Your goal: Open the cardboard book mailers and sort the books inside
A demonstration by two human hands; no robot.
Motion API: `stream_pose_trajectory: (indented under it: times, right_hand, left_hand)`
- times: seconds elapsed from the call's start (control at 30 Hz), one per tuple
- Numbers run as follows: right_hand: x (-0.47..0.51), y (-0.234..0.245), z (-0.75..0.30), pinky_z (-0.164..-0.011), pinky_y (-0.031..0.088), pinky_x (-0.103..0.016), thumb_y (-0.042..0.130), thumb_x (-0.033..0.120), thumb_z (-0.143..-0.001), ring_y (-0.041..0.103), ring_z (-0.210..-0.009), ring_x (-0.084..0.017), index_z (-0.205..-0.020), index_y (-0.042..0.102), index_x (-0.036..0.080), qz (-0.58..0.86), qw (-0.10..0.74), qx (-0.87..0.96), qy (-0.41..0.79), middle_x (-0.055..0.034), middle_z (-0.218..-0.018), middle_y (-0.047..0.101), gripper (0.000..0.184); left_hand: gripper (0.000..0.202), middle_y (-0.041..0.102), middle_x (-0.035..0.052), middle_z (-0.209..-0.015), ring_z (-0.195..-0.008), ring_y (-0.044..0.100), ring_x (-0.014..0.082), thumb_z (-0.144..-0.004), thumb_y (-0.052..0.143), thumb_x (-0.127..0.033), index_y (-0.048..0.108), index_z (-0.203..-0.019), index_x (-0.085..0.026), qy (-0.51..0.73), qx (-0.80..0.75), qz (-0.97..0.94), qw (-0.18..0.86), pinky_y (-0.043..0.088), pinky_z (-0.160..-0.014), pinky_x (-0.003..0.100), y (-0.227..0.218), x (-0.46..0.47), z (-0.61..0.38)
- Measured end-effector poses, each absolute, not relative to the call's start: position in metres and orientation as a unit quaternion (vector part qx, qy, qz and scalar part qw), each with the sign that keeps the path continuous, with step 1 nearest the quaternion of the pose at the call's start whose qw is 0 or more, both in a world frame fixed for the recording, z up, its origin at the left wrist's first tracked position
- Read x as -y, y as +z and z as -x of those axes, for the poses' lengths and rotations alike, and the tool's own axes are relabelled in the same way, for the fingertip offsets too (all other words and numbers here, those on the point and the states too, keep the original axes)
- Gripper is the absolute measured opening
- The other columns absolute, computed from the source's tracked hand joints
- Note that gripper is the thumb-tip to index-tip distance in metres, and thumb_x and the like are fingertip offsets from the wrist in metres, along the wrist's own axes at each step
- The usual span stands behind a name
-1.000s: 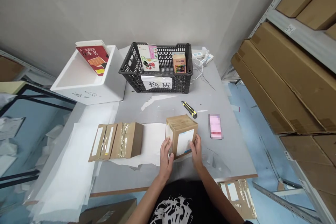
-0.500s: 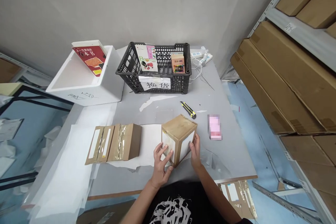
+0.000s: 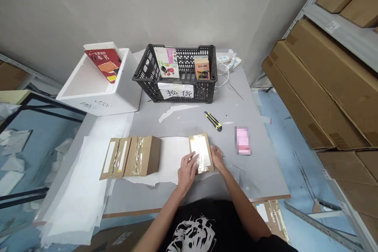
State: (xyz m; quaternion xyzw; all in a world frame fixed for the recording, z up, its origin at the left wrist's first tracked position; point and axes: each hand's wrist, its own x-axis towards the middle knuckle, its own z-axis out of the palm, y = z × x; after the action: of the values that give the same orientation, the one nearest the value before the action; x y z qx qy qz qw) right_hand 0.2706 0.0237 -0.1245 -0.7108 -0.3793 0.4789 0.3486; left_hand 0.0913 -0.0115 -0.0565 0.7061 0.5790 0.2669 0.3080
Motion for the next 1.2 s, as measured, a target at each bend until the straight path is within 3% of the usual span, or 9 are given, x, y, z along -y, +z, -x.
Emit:
stream_pose_trajectory:
  times: [0.1, 0.2, 0.3, 0.53, 0.73, 1.03, 1.2]
  right_hand:
    - [-0.025, -0.115, -0.289, -0.108, 0.027, -0.046, 0.037, 0.072, -0.075, 0.041, -0.126, -0.03, -0.101, 0.069, 0.019, 0.734, 0.343, 0.373, 0.453, -0.012, -0.122, 0.06, 0.067]
    - [-0.026, -0.104, -0.297, -0.095, 0.043, -0.042, 0.036, 0.066, -0.079, 0.055, -0.111, -0.027, -0.108, 0.067, 0.021, 0.725, 0.337, 0.386, 0.46, -0.0095, -0.119, 0.062, 0.062]
    - [-0.031, -0.095, -0.293, -0.086, 0.049, -0.039, 0.04, 0.058, -0.08, 0.06, -0.103, -0.025, -0.112, 0.065, 0.022, 0.708, 0.318, 0.406, 0.482, -0.0079, -0.12, 0.063, 0.055]
    - [-0.041, -0.081, -0.279, -0.09, 0.044, -0.04, 0.049, 0.042, -0.077, 0.062, -0.097, -0.026, -0.101, 0.07, 0.024, 0.734, 0.264, 0.464, 0.42, -0.0056, -0.103, 0.071, 0.037]
    - [-0.039, -0.078, -0.285, -0.084, 0.045, -0.04, 0.046, 0.045, -0.078, 0.062, -0.092, -0.028, -0.089, 0.071, 0.028, 0.742, 0.266, 0.44, 0.43, -0.0023, -0.092, 0.072, 0.033]
    - [-0.046, -0.101, -0.283, -0.085, 0.046, -0.036, 0.034, 0.047, -0.078, 0.062, -0.091, -0.024, -0.092, 0.065, 0.019, 0.738, 0.303, 0.403, 0.448, -0.0073, -0.095, 0.07, 0.044]
    - [-0.045, -0.099, -0.292, -0.105, 0.03, -0.04, 0.035, 0.045, -0.079, 0.049, -0.117, -0.026, -0.115, 0.059, 0.014, 0.763, 0.309, 0.406, 0.397, -0.0126, -0.122, 0.059, 0.053]
  left_hand:
    - [0.04, 0.053, 0.009, -0.127, -0.118, 0.048, 0.0204, -0.093, 0.032, -0.035, 0.049, -0.127, -0.023, 0.305, -0.639, -0.607, 0.361, 0.045, -0.094, 0.038, -0.062, 0.005, -0.091]
    - [0.043, 0.054, 0.0096, -0.128, -0.117, 0.051, 0.0209, -0.092, 0.033, -0.04, 0.049, -0.127, -0.02, 0.315, -0.649, -0.538, 0.437, 0.041, -0.1, 0.041, -0.07, -0.001, -0.092]
    - [0.047, 0.052, 0.0087, -0.134, -0.124, 0.047, 0.0217, -0.091, 0.035, -0.044, 0.049, -0.129, -0.02, 0.328, -0.642, -0.489, 0.492, 0.036, -0.104, 0.04, -0.077, -0.006, -0.095]
    - [0.053, 0.048, 0.0084, -0.138, -0.129, 0.041, 0.0206, -0.09, 0.036, -0.047, 0.047, -0.133, -0.018, 0.328, -0.62, -0.471, 0.536, 0.03, -0.109, 0.036, -0.079, -0.009, -0.102]
    - [0.048, 0.051, 0.0101, -0.129, -0.124, 0.044, 0.0189, -0.093, 0.031, -0.04, 0.047, -0.134, -0.019, 0.308, -0.64, -0.508, 0.487, 0.035, -0.105, 0.037, -0.067, -0.005, -0.109]
    - [0.044, 0.047, 0.011, -0.124, -0.109, 0.047, 0.0239, -0.091, 0.036, -0.031, 0.047, -0.133, -0.028, 0.245, -0.646, -0.641, 0.335, 0.042, -0.093, 0.045, -0.044, -0.002, -0.127]
    - [0.045, 0.05, 0.0129, -0.125, -0.116, 0.046, 0.0228, -0.09, 0.037, -0.029, 0.048, -0.132, -0.021, 0.298, -0.689, -0.547, 0.37, 0.039, -0.099, 0.044, -0.071, -0.007, -0.111]
